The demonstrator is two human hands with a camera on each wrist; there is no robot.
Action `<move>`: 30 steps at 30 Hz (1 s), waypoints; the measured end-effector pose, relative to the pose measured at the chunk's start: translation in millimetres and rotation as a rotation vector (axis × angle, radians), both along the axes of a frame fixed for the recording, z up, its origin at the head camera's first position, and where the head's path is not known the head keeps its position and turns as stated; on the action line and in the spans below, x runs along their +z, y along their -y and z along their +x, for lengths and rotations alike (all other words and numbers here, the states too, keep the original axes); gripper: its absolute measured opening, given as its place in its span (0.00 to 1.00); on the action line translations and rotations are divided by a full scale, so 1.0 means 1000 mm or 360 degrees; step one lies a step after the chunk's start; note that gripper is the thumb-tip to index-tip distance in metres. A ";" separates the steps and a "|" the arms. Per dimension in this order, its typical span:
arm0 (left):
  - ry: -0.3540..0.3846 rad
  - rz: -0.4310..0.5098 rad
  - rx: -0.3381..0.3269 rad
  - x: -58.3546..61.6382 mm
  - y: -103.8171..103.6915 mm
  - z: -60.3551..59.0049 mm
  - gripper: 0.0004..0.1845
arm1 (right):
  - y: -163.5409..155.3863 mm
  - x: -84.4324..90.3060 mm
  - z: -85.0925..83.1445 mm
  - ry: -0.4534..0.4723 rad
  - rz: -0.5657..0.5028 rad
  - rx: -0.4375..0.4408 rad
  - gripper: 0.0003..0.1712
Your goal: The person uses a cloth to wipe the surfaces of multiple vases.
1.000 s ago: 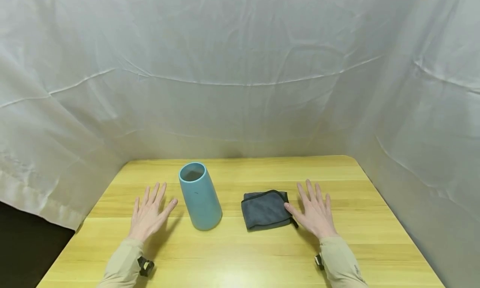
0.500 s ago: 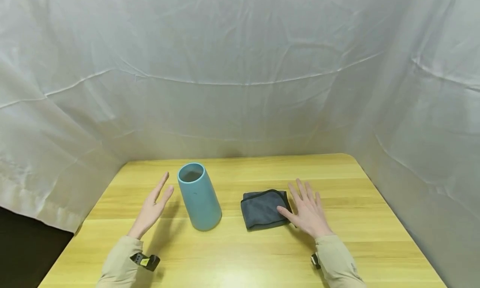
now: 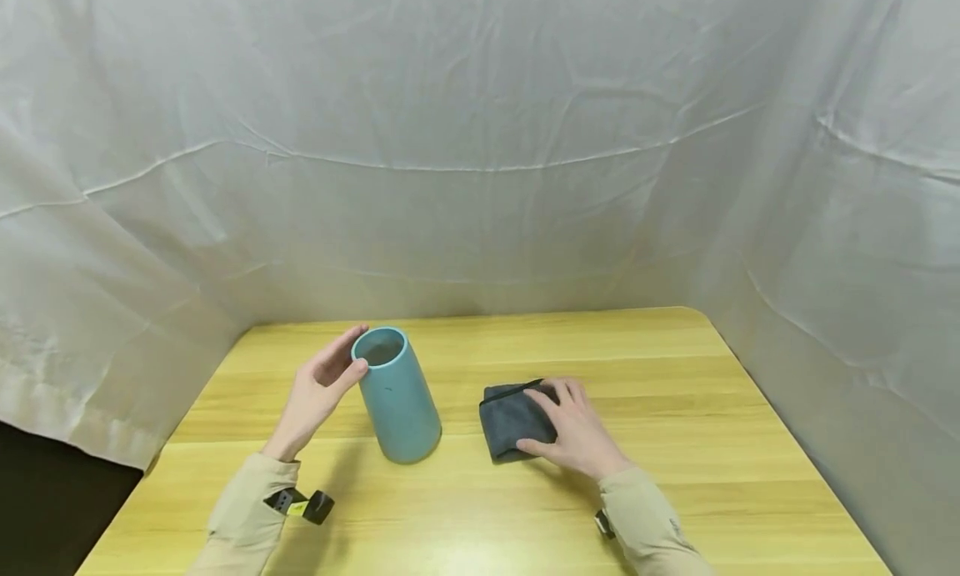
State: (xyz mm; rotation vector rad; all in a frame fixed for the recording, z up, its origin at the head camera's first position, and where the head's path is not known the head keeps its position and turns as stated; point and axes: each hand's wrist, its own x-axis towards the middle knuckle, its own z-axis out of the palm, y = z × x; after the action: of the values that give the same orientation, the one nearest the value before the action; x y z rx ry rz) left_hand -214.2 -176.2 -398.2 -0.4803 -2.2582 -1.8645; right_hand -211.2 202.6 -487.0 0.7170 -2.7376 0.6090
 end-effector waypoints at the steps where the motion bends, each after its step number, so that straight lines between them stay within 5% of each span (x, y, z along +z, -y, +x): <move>1: 0.0006 0.0007 0.0017 0.001 -0.001 -0.001 0.32 | 0.004 0.000 0.000 -0.0014 0.0024 0.0031 0.42; 9: 0.0063 0.0023 0.0107 0.006 -0.002 -0.003 0.29 | 0.024 0.000 -0.003 0.0040 0.0281 0.0200 0.40; 23: 0.0054 0.0030 0.0076 0.005 -0.002 -0.004 0.28 | 0.037 0.012 -0.013 0.0247 0.0467 0.0173 0.34; 30: 0.0049 0.0021 0.0086 0.006 -0.003 -0.003 0.28 | 0.040 0.012 -0.014 0.0100 0.0522 0.0186 0.32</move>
State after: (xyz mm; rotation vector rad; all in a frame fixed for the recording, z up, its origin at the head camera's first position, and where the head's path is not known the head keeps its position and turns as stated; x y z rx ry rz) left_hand -217.3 -173.7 -392.3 -0.3872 -2.2532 -1.8723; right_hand -225.1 162.8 -475.2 0.9498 -2.9038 0.2065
